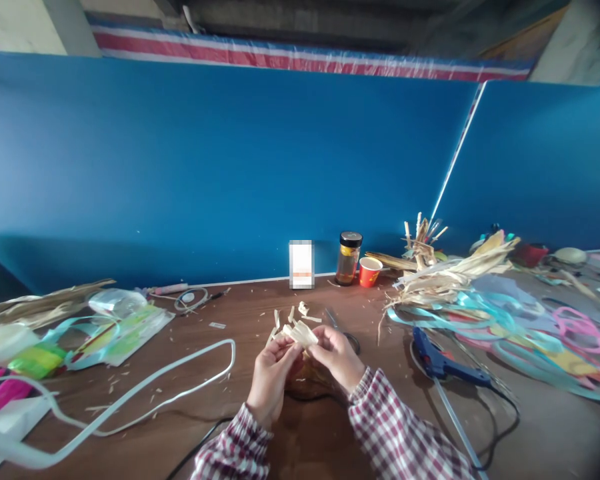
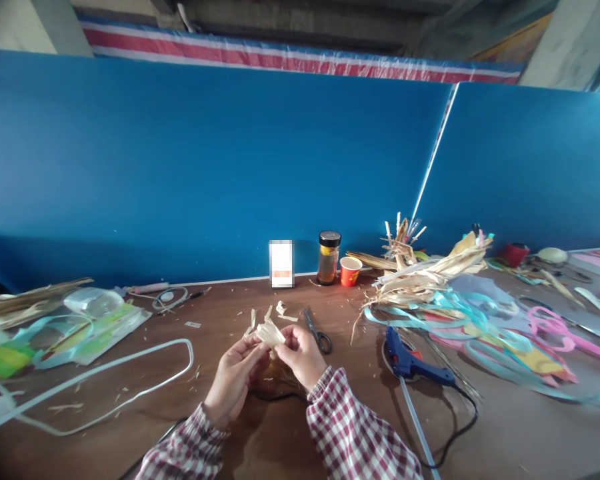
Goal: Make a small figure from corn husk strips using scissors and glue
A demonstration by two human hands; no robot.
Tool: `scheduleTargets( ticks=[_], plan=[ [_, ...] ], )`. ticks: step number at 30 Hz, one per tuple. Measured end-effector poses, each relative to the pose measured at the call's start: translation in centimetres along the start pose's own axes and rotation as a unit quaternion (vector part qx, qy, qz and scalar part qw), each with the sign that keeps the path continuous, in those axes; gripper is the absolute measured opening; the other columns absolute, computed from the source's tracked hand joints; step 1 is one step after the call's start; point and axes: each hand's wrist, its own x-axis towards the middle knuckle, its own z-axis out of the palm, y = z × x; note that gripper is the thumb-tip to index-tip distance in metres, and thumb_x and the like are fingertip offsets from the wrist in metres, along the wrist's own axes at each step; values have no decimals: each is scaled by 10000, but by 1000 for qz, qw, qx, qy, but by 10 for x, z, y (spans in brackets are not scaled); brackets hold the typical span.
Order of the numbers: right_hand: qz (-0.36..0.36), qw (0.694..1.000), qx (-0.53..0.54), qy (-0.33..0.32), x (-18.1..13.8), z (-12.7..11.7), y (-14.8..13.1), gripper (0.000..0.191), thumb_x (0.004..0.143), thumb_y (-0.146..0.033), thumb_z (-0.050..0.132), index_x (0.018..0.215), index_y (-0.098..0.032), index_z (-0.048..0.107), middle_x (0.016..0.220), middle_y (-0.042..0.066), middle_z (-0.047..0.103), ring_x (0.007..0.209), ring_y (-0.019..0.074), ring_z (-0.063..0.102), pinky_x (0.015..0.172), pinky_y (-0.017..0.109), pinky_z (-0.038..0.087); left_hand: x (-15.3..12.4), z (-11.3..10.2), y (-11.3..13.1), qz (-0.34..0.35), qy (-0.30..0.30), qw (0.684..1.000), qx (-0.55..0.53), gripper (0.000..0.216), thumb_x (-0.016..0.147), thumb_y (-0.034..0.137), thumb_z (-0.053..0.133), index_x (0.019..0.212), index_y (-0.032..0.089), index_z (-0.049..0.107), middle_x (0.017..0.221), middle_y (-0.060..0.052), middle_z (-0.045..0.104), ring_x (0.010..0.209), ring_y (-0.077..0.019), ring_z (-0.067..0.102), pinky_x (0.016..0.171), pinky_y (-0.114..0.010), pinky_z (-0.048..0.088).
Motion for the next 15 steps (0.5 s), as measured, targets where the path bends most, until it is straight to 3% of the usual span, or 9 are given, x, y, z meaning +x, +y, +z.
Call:
scheduleTargets(
  ticks=[9,15],
  plan=[
    [-5,1000,-18,-18,-2,-1,-2,250,672,-298,674,812,-187,499,579,-70,477,490,72,421,461,196,296,-3,3,4,-24,11,999,-22,273,543,277,802,640,114,606,569,24,581,481,-48,507,479,-152,429],
    [4,999,-17,-48,-3,-6,-6,224,675,-242,657,824,-192,498,579,-75,480,498,73,437,472,195,315,-4,1,9,-22,-3,1000,-20,298,560,245,793,788,122,646,665,9,609,554,-61,545,542,-166,472]
  ],
)
